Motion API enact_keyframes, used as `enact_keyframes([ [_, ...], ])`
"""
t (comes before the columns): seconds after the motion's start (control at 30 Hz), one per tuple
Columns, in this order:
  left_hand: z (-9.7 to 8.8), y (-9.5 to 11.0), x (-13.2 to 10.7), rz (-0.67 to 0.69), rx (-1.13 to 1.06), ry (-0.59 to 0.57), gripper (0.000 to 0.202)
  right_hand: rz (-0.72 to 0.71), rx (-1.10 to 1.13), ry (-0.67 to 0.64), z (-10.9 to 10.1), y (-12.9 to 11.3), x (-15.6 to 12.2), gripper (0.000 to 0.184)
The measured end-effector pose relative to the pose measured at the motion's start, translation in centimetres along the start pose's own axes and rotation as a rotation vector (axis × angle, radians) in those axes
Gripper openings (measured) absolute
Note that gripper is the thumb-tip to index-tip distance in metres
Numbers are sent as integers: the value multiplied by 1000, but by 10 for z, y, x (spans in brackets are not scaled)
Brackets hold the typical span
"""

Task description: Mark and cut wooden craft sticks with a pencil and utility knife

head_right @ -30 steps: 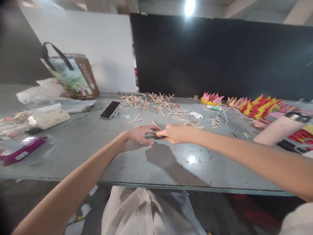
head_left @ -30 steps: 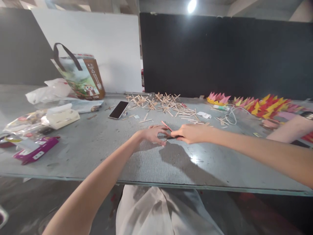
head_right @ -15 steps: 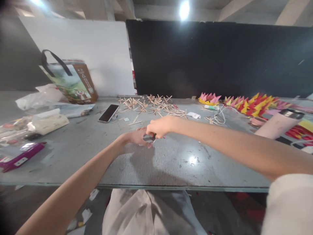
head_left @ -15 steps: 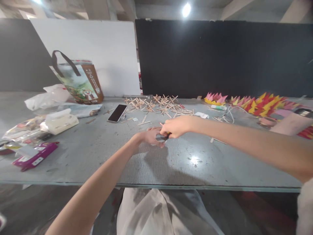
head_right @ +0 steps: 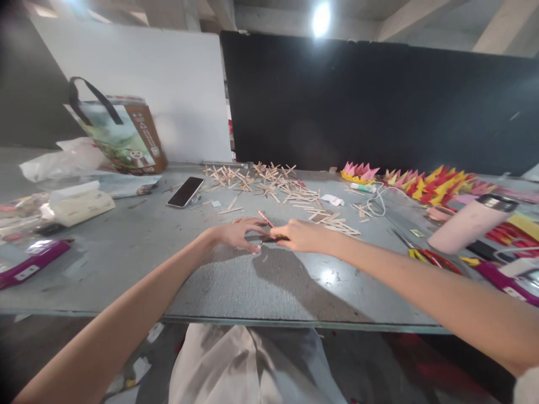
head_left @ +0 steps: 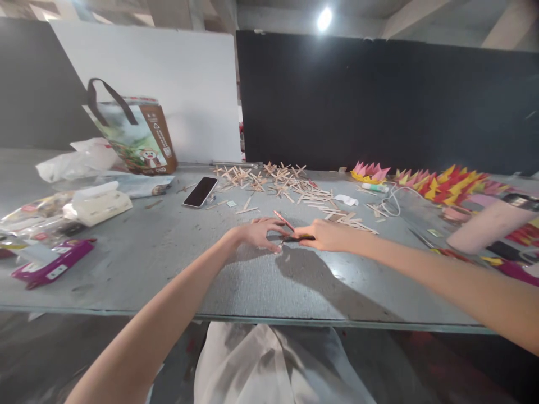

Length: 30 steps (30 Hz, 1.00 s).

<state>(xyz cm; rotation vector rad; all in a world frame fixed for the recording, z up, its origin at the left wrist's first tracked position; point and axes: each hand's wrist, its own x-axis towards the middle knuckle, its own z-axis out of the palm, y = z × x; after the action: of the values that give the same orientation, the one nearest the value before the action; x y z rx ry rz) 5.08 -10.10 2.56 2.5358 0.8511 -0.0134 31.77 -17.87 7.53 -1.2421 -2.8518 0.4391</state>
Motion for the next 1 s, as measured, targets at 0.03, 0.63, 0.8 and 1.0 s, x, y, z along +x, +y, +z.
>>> enact_keyframes([
  [0.03,1,-1,0,5,-1,1,63,4,-32,-18,-4,-2,3,24],
  [0.63,3,-11,1,44,-49,12,64,-15,-144,34,11,0,2,27],
  [0.8,7,-18,4,78,-45,32,68,-10,-170,32,-8,-9,6,25],
  [1.0,9,-15,4,44,-87,112,93,-10,34,301,-20,7,-1,24],
])
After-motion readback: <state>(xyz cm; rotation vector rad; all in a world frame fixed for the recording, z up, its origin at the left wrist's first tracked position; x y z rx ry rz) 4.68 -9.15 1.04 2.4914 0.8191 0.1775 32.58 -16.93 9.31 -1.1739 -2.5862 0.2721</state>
